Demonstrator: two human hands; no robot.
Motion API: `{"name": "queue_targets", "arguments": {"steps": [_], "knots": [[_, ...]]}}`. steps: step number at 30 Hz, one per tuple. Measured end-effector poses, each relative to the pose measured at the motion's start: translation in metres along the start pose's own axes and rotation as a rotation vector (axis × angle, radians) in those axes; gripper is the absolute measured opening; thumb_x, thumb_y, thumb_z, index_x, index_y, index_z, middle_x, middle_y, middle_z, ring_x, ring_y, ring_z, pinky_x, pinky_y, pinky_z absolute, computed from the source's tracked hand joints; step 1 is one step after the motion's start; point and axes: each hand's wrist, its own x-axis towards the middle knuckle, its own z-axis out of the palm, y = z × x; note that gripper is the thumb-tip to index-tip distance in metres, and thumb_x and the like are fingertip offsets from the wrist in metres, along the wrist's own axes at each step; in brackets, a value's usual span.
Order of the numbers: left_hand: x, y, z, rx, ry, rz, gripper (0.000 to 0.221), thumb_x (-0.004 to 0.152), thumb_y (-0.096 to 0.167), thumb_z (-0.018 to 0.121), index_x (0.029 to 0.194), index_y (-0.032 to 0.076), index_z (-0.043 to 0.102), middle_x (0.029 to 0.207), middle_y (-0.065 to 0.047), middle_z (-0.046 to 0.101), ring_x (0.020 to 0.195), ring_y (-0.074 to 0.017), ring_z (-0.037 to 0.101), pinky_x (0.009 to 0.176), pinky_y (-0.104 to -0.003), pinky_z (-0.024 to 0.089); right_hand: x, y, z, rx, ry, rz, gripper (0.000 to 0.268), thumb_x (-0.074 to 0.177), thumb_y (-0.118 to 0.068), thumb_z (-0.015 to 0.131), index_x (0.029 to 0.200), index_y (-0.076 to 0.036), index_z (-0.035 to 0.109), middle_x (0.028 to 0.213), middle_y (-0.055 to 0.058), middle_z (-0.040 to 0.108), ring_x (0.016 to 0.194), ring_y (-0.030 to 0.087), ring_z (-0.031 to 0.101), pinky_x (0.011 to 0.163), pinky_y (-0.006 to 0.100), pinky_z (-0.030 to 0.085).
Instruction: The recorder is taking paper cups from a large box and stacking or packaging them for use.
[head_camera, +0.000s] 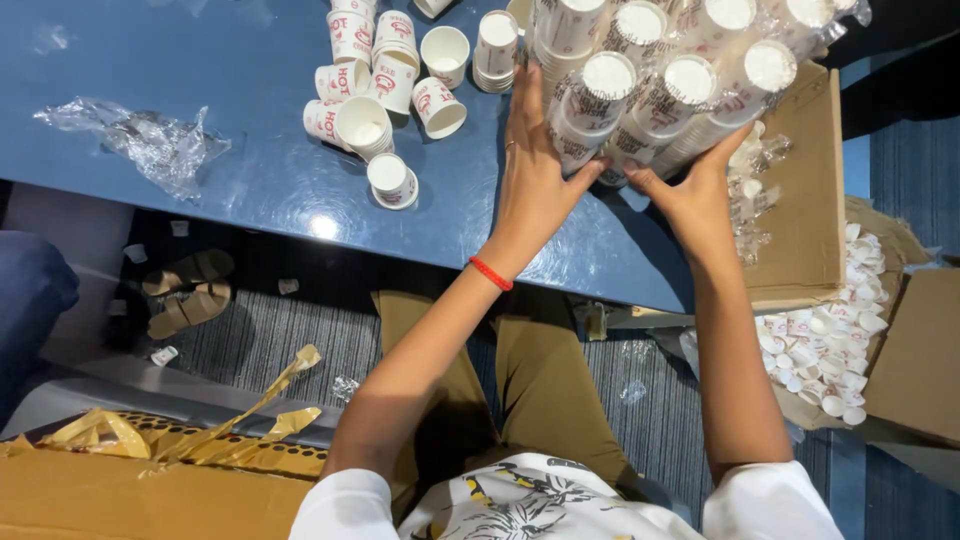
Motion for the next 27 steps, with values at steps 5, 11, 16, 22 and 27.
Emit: {"name": "queue_targets", "arguments": {"steps": [5,11,16,22,27], "knots": [[0.005,0.004,-0.004,0.055,0.02,0.034,0.126,0.08,0.024,0.091,0.163,0.004,-0.002,0.169,-0.029,0.009,0.16,-0.0453,0.013,0.132,-0.05,0.019,0.011,0.003,0.001,-0.003,-0.041,-0.043,0.132,0.096,-0.017,0.094,0.159,-0.004,-0.021,0.168,0.024,0.035,0.155,0.03,0.042,0.134,0.041,0.036],[-0.03,0.027,-0.044,0.031,-0.004,-0.057,0.113,0.084,0.025,0.087,0.16,-0.002,0.009,0.165,-0.031,0.019,0.156,-0.0461,0.02,0.128,-0.05,0.023,-0.043,-0.064,0.045,-0.313,0.211,-0.143,0.13,0.088,-0.009,0.097,0.167,-0.009,-0.007,0.17,0.03,0.015,0.158,0.045,0.025,0.124,0.052,0.032],[-0.073,0.041,-0.09,0.096,0.257,-0.194,0.04,0.097,0.008,0.07,0.135,0.009,0.057,0.152,-0.01,0.048,0.142,-0.0301,0.051,0.119,-0.041,0.045,-0.074,-0.1,0.079,-0.403,0.27,-0.355,0.04,0.097,-0.003,0.075,0.133,-0.009,0.06,0.154,0.015,0.039,0.133,0.029,0.057,0.116,0.043,0.049],[-0.045,0.042,-0.138,0.398,0.446,-0.17,0.044,0.088,0.002,0.074,0.129,0.004,0.058,0.14,-0.016,0.048,0.13,-0.0369,0.047,0.111,-0.048,0.04,-0.015,-0.143,0.127,-0.357,-0.255,-0.453,0.033,0.091,-0.003,0.074,0.122,-0.005,0.065,0.148,0.019,0.046,0.13,0.037,0.057,0.108,0.045,0.05],[-0.045,0.021,-0.138,0.303,0.41,-0.236,0.05,0.087,0.006,0.077,0.132,0.001,0.058,0.135,-0.017,0.049,0.127,-0.037,0.049,0.109,-0.048,0.042,0.035,-0.135,0.167,-0.501,-0.341,-0.592,0.05,0.09,-0.008,0.075,0.136,0.002,0.061,0.148,0.025,0.044,0.131,0.046,0.05,0.107,0.049,0.048]]}}
